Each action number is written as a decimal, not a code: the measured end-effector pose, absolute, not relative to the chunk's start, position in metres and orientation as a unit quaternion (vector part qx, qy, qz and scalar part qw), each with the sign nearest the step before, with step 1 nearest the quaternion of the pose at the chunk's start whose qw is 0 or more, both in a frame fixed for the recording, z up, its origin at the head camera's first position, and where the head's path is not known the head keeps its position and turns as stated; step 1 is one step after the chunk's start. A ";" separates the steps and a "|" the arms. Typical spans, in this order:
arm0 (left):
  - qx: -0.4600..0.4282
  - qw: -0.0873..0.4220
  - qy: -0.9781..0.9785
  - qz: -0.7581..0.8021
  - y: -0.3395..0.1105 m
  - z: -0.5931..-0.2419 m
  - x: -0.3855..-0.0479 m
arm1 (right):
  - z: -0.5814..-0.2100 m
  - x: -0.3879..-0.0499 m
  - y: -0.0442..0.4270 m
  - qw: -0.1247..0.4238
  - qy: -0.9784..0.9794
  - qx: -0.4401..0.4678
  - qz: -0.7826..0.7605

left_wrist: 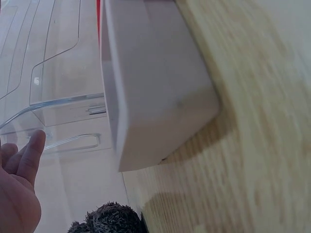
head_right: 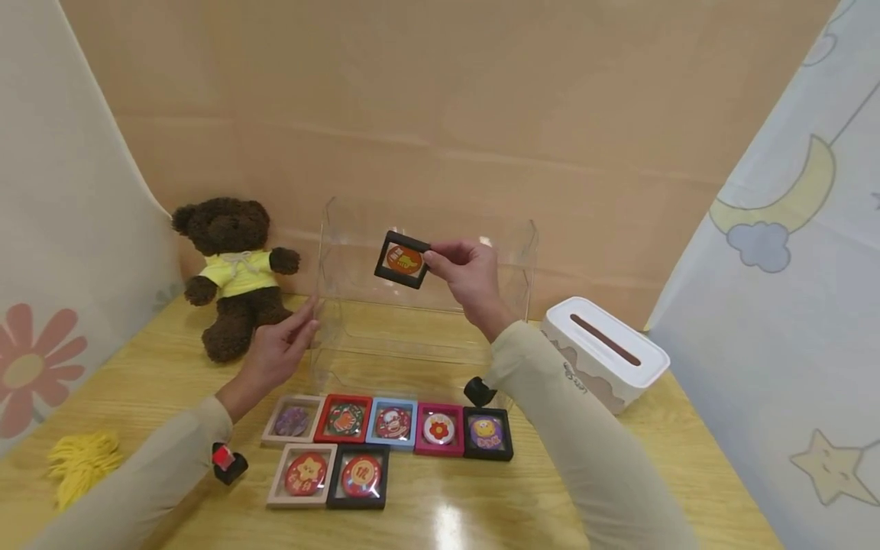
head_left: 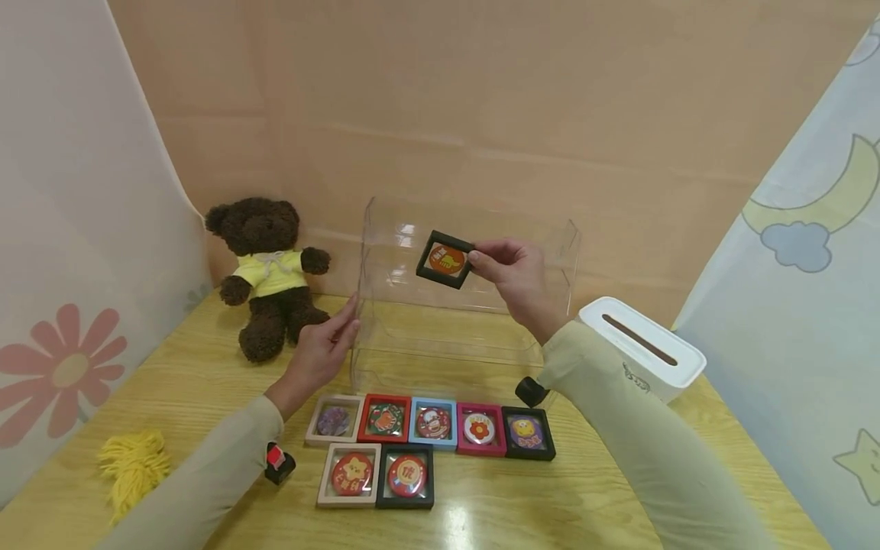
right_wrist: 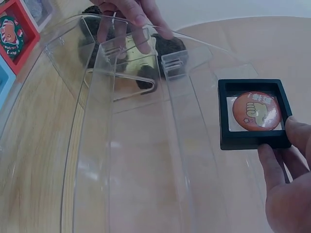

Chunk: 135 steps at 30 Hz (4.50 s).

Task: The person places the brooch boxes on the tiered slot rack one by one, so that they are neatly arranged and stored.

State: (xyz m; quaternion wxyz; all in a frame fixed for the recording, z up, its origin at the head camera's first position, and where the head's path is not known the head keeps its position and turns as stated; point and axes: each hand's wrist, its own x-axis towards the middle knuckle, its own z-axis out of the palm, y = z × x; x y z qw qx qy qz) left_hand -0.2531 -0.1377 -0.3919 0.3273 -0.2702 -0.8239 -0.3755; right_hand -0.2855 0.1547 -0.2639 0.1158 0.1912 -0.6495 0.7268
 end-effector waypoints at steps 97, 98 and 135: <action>-0.278 0.370 -0.806 -0.368 -0.129 -0.384 -0.248 | -0.271 -0.225 0.191 0.059 -0.785 0.258 0.560; -0.278 0.371 -0.806 -0.367 -0.129 -0.384 -0.248 | -0.273 -0.221 0.197 0.059 -0.788 0.258 0.556; -0.273 0.354 -0.812 -0.375 -0.129 -0.385 -0.246 | -0.390 -0.170 0.313 -0.097 -0.854 0.272 0.433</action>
